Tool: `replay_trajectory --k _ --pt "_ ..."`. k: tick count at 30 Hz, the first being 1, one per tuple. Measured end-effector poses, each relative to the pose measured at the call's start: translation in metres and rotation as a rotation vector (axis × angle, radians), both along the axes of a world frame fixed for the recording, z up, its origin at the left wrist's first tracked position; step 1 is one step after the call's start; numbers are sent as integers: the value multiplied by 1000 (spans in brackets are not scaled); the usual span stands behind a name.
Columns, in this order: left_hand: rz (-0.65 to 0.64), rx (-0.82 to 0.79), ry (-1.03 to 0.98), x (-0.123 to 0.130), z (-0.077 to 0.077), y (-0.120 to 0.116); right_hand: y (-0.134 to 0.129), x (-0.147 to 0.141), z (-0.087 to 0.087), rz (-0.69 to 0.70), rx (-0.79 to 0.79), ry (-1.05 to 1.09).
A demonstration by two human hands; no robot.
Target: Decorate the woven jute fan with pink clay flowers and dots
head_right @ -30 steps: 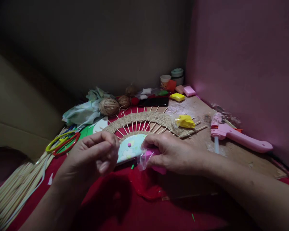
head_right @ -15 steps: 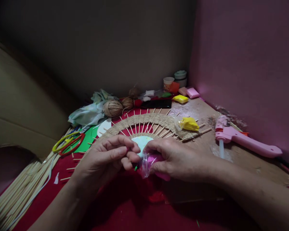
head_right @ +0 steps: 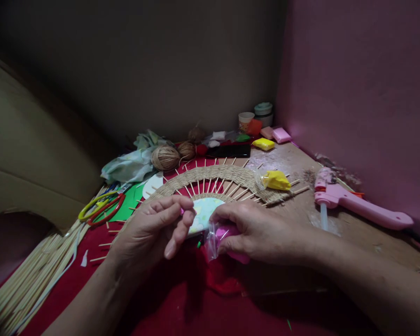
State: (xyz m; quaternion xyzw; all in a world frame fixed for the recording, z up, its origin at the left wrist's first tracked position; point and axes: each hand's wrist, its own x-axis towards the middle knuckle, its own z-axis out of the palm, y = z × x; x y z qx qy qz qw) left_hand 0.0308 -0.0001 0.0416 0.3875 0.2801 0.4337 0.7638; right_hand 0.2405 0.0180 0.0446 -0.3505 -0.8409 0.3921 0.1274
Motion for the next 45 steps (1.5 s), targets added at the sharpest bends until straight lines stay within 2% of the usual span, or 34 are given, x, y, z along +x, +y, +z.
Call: replay_trajectory --k 5,9,14,18,23,27,31,42,45 --pt "-28 -9 -1 0 0 -1 0 -1 3 -2 6 -5" --pt "32 -13 66 -3 -1 -2 -1 -2 5 -16 8 -9" --pt "121 72 63 -5 -3 1 0 0 4 -16 9 0" --pt "216 88 87 -7 3 2 1 0 2 -13 16 11" --pt "188 111 75 -12 11 7 1 1 2 -1 20 17" --pt "182 118 88 -14 7 9 0 1 2 -11 32 20" --pt "242 149 115 -17 3 9 0 2 3 -9 38 30" --pt "147 142 199 -12 5 10 0 0 5 -12 19 18" --pt "248 146 272 -14 2 9 0 1 5 -11 30 10"
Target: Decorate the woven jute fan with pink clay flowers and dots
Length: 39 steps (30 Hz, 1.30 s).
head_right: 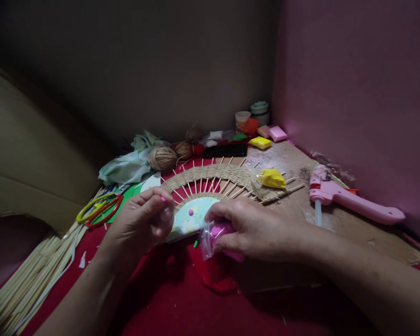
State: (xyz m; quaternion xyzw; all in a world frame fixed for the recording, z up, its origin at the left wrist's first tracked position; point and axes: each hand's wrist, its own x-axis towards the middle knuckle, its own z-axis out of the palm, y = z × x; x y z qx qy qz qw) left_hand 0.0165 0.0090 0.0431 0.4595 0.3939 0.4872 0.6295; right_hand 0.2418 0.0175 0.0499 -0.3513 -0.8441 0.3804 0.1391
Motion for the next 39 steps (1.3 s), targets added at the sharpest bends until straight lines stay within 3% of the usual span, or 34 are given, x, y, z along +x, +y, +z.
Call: replay_trajectory --k 4,7,10,14,20,25,39 --pt "131 127 225 0 -2 0 0 1 -1 -7 3 10" --pt "172 425 630 3 -2 0 0 1 -1 -7 -3 13" --pt "132 787 982 6 -5 1 0 0 -2 -5 -12 28" --pt "130 1052 1189 8 -13 3 1 0 -2 6 -20 54" --pt "153 1126 1202 7 -30 9 1 0 -2 8 -9 50" --pt "111 1094 1195 6 -37 12 0 0 0 -10 -23 34" --pt "-40 888 1183 3 -23 11 4 2 -3 -22 -27 57"
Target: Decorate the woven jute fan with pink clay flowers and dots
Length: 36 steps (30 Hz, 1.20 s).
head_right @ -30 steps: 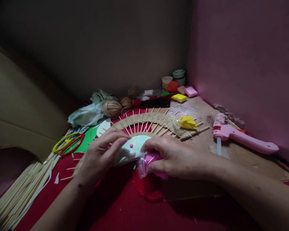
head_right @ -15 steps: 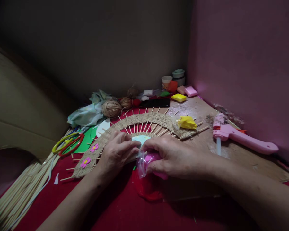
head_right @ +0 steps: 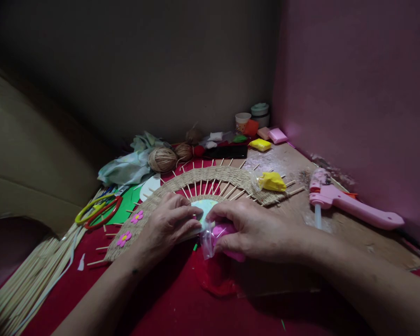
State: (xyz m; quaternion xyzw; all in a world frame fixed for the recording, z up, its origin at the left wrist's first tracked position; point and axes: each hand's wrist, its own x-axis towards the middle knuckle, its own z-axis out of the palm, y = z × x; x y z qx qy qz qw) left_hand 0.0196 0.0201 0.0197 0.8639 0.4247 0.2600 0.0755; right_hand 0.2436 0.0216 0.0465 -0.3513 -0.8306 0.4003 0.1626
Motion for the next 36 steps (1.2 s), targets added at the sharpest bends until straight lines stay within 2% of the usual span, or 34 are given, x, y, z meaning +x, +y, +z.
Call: replay_trajectory --k 6,15,26,36 --pt "12 -59 -32 1 7 -4 0 -1 3 -3 -41 15" --pt "-11 14 -55 0 -1 -1 1 0 2 -15 -28 -7" --pt "63 -55 -59 -1 10 -3 3 0 1 -15 -88 18" --pt "22 -106 -108 -1 11 -4 3 -1 3 -17 -126 26"
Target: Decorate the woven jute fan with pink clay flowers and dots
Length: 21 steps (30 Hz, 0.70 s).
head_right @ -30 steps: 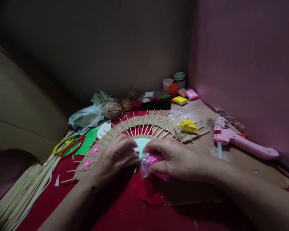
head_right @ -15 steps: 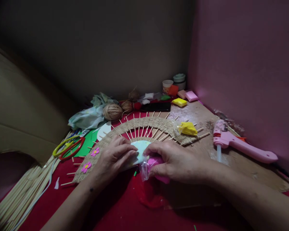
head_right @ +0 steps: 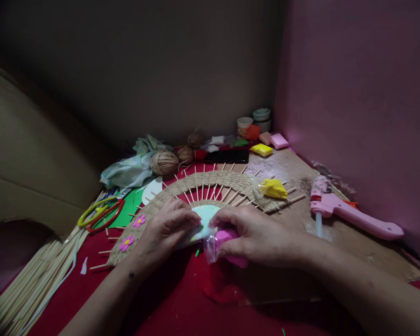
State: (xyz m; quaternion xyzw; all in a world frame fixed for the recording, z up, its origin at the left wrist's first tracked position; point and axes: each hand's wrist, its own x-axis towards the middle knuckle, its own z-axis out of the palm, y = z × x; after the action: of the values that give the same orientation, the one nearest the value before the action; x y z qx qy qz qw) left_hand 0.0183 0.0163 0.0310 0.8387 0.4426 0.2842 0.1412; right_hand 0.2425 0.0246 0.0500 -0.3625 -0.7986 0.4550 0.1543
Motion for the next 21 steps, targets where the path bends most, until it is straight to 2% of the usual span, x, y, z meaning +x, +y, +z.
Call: replay_trajectory --k 6,9,15,17,21 --pt "18 -27 -23 0 -1 1 0 0 0 4 6 6" --pt "47 -48 -77 1 4 -3 0 0 0 -1 -11 11" --pt "-90 -214 -234 10 15 -17 2 1 -3 -13 9 38" --pt "-95 -179 -210 14 13 -19 3 0 -5 -18 25 47" --pt "-75 -6 -94 20 0 -18 2 -2 -6 -61 14 62"
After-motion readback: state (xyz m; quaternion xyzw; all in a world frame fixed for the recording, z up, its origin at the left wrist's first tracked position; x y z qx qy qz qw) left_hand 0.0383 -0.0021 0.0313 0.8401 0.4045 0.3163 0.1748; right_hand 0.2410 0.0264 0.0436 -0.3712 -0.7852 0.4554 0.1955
